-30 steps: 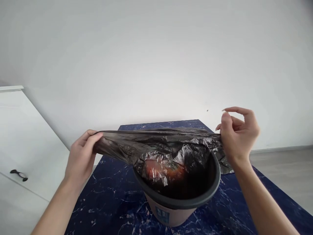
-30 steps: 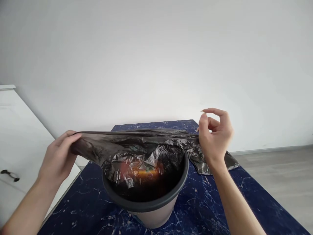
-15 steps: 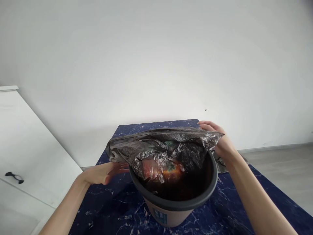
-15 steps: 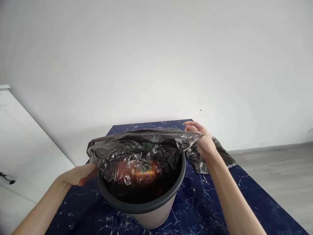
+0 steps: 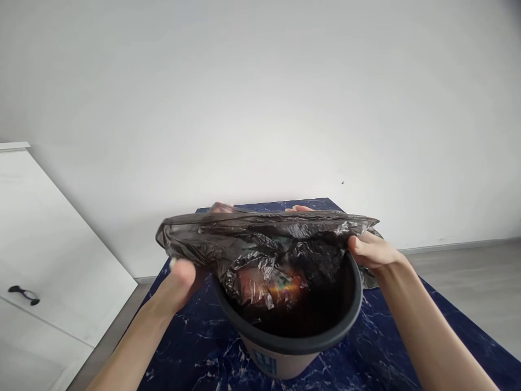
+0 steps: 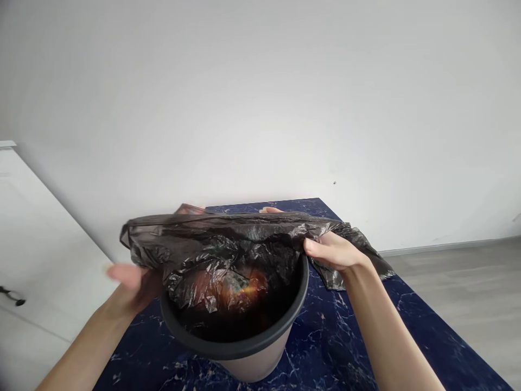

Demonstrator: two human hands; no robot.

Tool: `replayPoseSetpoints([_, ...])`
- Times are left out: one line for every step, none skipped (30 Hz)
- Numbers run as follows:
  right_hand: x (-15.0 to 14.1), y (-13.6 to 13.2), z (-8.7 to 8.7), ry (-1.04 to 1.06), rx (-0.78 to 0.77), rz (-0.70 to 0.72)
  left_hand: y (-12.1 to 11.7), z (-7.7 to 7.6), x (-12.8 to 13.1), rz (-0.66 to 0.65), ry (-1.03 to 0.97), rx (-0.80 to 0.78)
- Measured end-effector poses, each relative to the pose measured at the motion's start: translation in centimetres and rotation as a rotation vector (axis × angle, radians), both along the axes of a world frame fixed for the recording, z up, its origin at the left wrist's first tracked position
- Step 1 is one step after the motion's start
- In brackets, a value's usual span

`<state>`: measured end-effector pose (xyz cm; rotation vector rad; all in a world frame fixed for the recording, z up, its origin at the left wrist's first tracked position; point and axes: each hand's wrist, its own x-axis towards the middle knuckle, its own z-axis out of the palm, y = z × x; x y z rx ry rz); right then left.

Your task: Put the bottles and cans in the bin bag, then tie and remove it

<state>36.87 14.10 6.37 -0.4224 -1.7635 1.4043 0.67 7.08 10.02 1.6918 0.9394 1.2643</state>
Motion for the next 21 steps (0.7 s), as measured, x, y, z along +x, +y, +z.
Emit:
replayPoseSetpoints([-0.3, -0.3, 0.4, -0.001, -0.017, -0.022, -0.4, 0.7, 0.6, 0.004, -0.048, -0.042])
replayPoseSetpoints([-0.6, -0.7, 0.9, -0.001, -0.038, -0.053, -0.7, 1.4, 1.2, 0.015, -0.089, -0.085])
replayPoseSetpoints([-0.9, -1.1, 1.5, 0.001, -0.061, -0.093, -1.0, 2.0, 1.8, 0.032, -0.115, -0.115])
replayPoseSetpoints([-1.3, -1.6, 2.0, 0.014, -0.081, -0.135, -1.2, 2.6, 2.4, 0.061, -0.132, -0.124])
replayPoseSetpoints([-1.7, -2.1, 2.6, 0.036, -0.093, -0.171, -1.4, 3.2, 3.0, 0.089, -0.157, -0.126])
replayPoseSetpoints([-2.1, -2.6, 3.3, 0.064, -0.101, -0.197, -1.6, 3.7, 3.5, 0.11, -0.186, -0.113])
replayPoseSetpoints([-2.4, -3.1, 3.9, 0.098, -0.108, -0.219, -1.8, 4.1, 4.1, 0.121, -0.214, -0.088])
replayPoseSetpoints([-2.8, -3.5, 4.4, 0.135, -0.113, -0.236, -1.9, 4.6, 4.6, 0.125, -0.251, -0.062])
replayPoseSetpoints([-3.0, -3.9, 4.9, 0.169, -0.118, -0.25, -2.0, 4.9, 5.1, 0.119, -0.294, -0.043])
replayPoseSetpoints([-3.2, -4.2, 5.3, 0.2, -0.126, -0.268, -2.1, 5.3, 5.5, 0.102, -0.339, -0.031])
replayPoseSetpoints([-3.4, -4.4, 5.6, 0.226, -0.137, -0.291, -2.2, 5.6, 5.8, 0.075, -0.386, -0.027])
replayPoseSetpoints([-3.5, -4.5, 5.8, 0.251, -0.146, -0.314, -2.3, 5.8, 6.0, 0.049, -0.437, -0.028])
replayPoseSetpoints([-3.5, -4.6, 5.9, 0.275, -0.147, -0.333, -2.3, 6.0, 6.2, 0.023, -0.487, -0.035])
replayPoseSetpoints([-3.5, -4.6, 6.1, 0.298, -0.139, -0.346, -2.4, 6.2, 6.3, -0.003, -0.535, -0.037])
replayPoseSetpoints([-3.5, -4.7, 6.2, 0.323, -0.123, -0.352, -2.4, 6.3, 6.3, -0.031, -0.582, -0.032])
replayPoseSetpoints([-3.6, -4.8, 6.3, 0.35, -0.101, -0.347, -2.5, 6.4, 6.3, -0.061, -0.628, -0.022])
replayPoseSetpoints([-3.7, -4.9, 6.4, 0.38, -0.077, -0.335, -2.5, 6.5, 6.3, -0.088, -0.674, -0.006])
replayPoseSetpoints([-3.8, -5.0, 6.5, 0.408, -0.056, -0.318, -2.6, 6.6, 6.2, -0.12, -0.713, 0.011])
replayPoseSetpoints([-3.9, -5.1, 6.7, 0.432, -0.041, -0.297, -2.6, 6.7, 6.1, -0.15, -0.743, 0.019])
replayPoseSetpoints([-4.1, -5.2, 6.8, 0.448, -0.032, -0.272, -2.7, 6.8, 6.0, -0.175, -0.761, 0.018])
replayPoseSetpoints([-4.2, -5.4, 6.9, 0.459, -0.025, -0.248, -2.8, 6.8, 5.9, -0.197, -0.759, 0.008])
